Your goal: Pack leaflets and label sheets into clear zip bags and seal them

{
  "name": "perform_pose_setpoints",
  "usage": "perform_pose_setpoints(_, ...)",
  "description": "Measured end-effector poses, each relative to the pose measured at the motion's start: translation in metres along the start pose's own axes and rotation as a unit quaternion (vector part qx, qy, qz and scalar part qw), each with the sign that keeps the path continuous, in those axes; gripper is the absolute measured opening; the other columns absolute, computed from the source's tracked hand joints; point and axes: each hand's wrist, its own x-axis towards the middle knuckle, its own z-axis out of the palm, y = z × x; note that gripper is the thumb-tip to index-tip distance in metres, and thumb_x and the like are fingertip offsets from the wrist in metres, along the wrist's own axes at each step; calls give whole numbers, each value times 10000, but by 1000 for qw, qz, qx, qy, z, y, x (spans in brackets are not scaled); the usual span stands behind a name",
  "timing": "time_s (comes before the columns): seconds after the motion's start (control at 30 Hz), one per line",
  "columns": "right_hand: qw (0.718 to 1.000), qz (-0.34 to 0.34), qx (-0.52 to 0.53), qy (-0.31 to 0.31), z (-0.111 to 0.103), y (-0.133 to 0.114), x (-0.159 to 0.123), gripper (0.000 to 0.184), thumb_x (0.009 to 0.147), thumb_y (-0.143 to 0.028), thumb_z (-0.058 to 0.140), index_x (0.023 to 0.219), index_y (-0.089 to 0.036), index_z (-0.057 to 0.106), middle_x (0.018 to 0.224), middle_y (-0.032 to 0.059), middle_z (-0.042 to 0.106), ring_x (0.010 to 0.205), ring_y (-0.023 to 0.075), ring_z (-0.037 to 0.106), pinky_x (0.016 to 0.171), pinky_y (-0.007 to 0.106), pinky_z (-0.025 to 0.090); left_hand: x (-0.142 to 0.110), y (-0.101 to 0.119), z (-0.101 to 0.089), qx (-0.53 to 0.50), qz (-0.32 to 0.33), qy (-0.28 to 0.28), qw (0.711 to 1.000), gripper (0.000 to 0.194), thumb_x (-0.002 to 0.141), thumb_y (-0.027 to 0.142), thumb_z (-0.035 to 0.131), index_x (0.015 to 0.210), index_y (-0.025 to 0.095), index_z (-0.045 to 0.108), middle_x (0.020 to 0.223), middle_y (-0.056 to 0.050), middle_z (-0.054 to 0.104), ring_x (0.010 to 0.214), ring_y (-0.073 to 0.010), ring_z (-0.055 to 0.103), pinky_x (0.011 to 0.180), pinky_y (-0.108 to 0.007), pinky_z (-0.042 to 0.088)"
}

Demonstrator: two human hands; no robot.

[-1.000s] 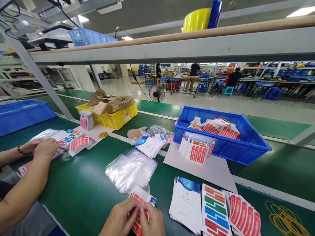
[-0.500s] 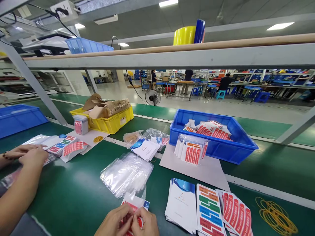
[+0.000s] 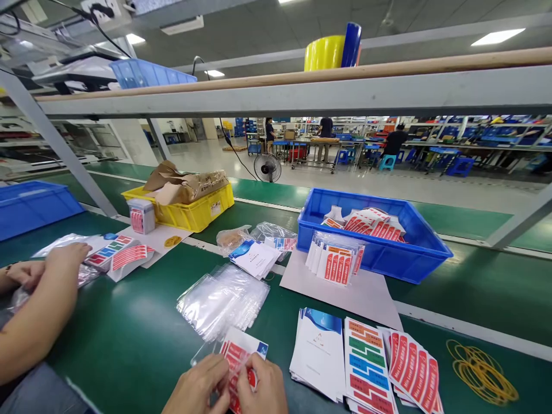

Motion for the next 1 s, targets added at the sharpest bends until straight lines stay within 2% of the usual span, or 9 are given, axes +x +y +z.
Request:
perform_pose_setpoints(0.17,999,-4,13,-43,-13,-10,4,228,833,-205,467,641,-197,589,612,7,652,590,165,627,562,211,416,2,-9,-10,-50,-57,22,997,196,819,189,456,627,224,445,634,24,595,573,-126,569,521,-227,411)
perform_pose_setpoints(0.27,998,2,53,-32,-26,-12,1,227,895,-244,431,923,-214,654,750,24,696,683,184,657,633,232,472,-1,-32,-38,-52,-152,83,984,207,798,202,472,593,221,466,551,52,543,508,-109,533,506,-217,394)
perform_pose_setpoints(0.4,997,10,43,63,-36,5,-15,622,923,-318,453,1471,-166,202,799,58,696,675,223,655,645,295,524,-14,-54,-91,-27,-282,225,932,119,749,292,568,650,227,553,574,77,548,463,-85,513,494,-196,391)
perform_pose_setpoints(0.53,991,-91,-34,89,-28,33,-37,773,931,-331,457,1494,-97,-18,771,100,693,633,260,653,593,347,549,-26,-53,-123,85,-332,392,854,98,752,313,608,705,230,583,641,58,568,585,-103,555,576,-202,389)
perform_pose_setpoints(0.6,989,-114,-62,67,-22,44,-45,752,946,-338,429,1494,-94,-25,709,89,685,542,253,630,512,347,541,-28,-52,-122,120,-300,418,849,97,764,292,607,715,217,572,663,46,561,605,-106,542,606,-212,394)
perform_pose_setpoints(0.7,983,-142,-81,84,-16,50,-51,747,959,-330,410,1492,-112,-67,696,81,681,500,245,613,473,344,531,-28,-57,-102,136,-240,367,888,128,781,286,594,702,202,540,691,35,550,601,-102,518,598,-217,390)
perform_pose_setpoints(0.8,983,-151,-61,85,-17,51,-51,772,953,-292,432,1487,-127,-100,717,73,680,548,239,627,521,339,541,-25,-63,-68,102,-242,248,932,155,808,295,549,689,206,508,700,34,528,589,-102,502,570,-223,371)
perform_pose_setpoints(0.9,998,-63,-4,19,-21,48,-46,759,921,-300,491,1498,-134,27,744,64,675,574,219,622,553,323,540,-24,-62,-33,48,-242,133,960,182,822,303,521,665,221,478,614,62,486,484,-90,460,498,-223,344)
perform_pose_setpoints(1.0,989,69,132,-18,-29,36,-39,767,895,-347,529,1494,-137,99,744,44,663,548,182,597,554,297,530,-22,-53,-5,10,-232,83,969,201,835,309,501,656,228,459,579,71,487,453,-94,463,474,-228,341)
